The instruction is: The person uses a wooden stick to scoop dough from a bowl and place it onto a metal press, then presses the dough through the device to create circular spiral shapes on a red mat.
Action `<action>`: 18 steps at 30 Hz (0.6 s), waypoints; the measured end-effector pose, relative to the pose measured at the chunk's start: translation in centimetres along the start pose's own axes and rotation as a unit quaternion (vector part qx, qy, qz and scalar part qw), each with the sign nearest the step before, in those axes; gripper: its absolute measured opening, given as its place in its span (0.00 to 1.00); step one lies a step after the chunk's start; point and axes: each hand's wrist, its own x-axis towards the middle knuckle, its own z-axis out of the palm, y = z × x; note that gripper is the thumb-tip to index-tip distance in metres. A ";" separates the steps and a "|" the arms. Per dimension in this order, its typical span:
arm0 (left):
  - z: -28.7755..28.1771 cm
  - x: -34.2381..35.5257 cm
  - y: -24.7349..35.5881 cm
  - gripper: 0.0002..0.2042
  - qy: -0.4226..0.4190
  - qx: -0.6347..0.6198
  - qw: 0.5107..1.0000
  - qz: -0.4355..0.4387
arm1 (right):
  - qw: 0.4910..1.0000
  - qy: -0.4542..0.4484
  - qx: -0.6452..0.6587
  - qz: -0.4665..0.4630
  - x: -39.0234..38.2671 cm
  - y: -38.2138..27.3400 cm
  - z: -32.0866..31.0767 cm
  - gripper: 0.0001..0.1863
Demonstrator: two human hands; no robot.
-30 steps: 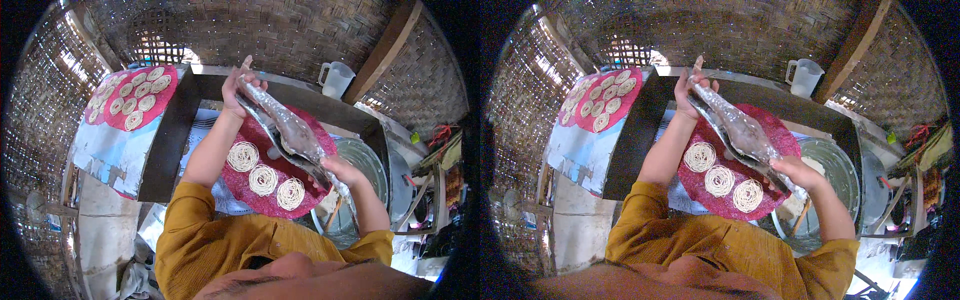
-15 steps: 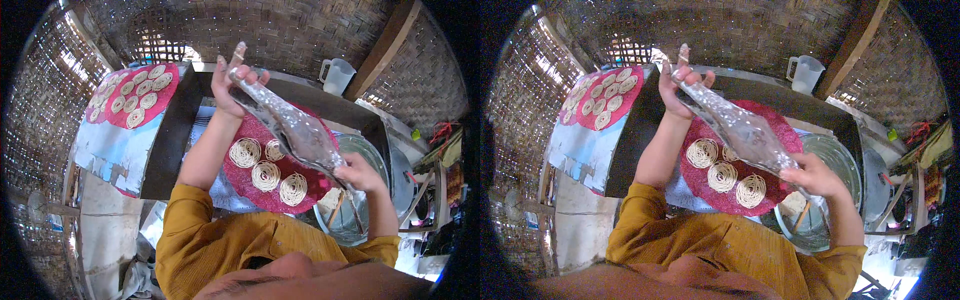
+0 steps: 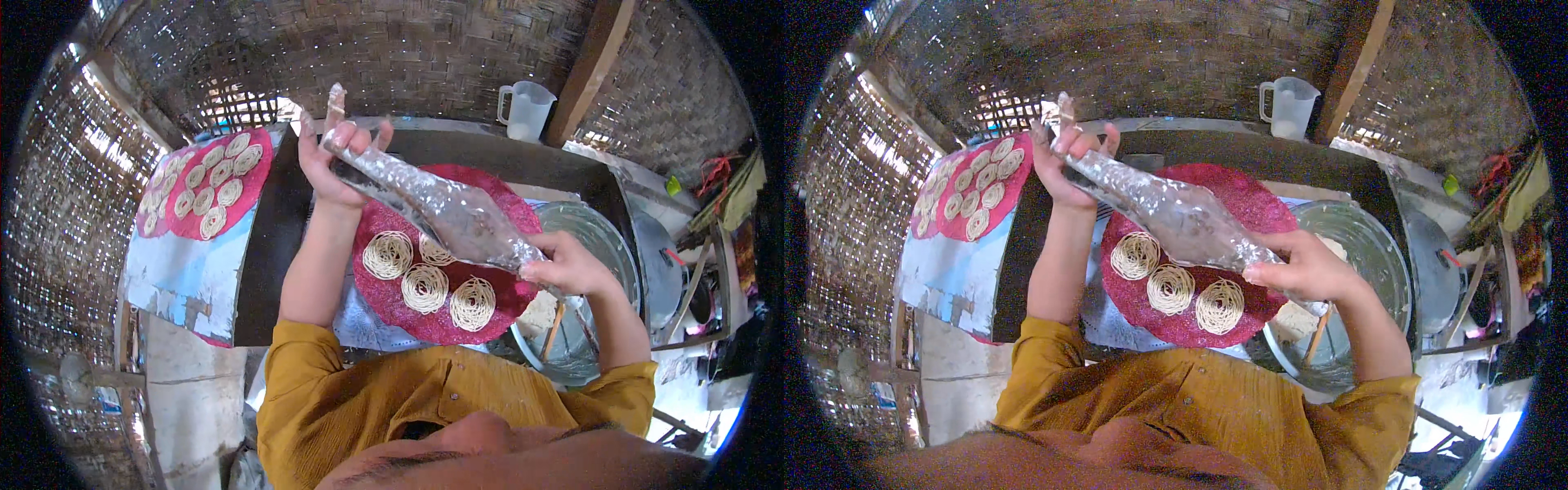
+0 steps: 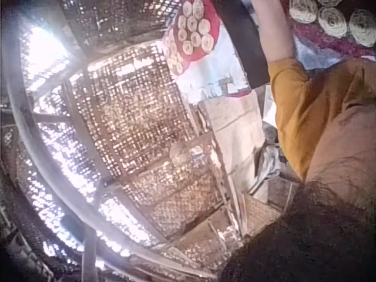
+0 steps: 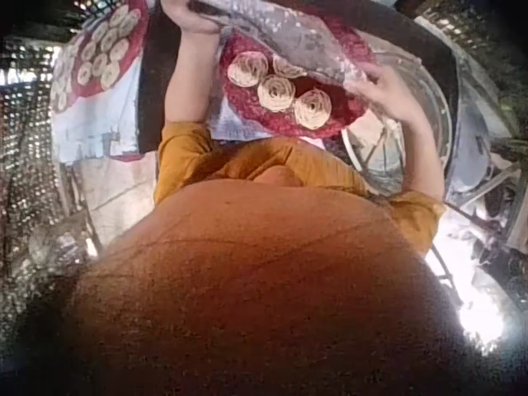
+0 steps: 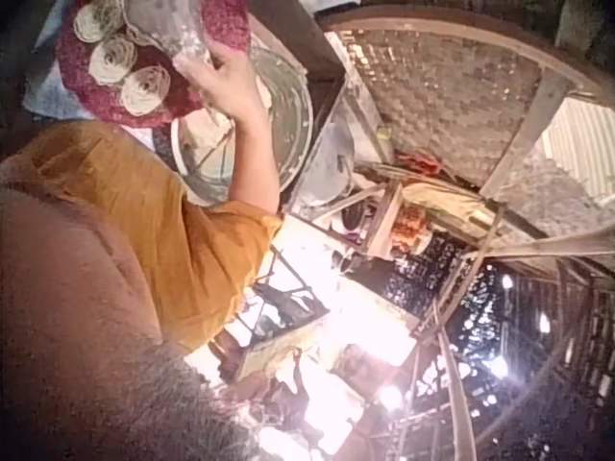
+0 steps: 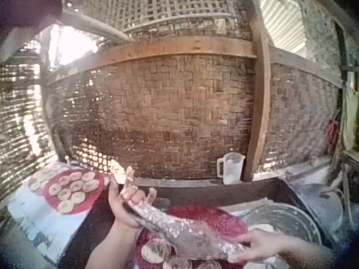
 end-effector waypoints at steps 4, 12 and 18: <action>-0.8 -0.6 -2.1 0.25 0.020 -0.024 0.999 -0.026 | 0.999 -0.020 -0.014 0.031 -1.1 0.6 -0.6 0.27; -6.8 -2.0 -9.0 0.21 0.149 0.261 0.860 -0.411 | 0.996 0.011 0.079 0.028 -1.7 2.5 -0.7 0.27; -9.0 -3.9 -10.8 0.20 0.008 0.507 0.766 -0.395 | 0.995 0.013 0.101 0.019 -1.8 2.8 -0.8 0.26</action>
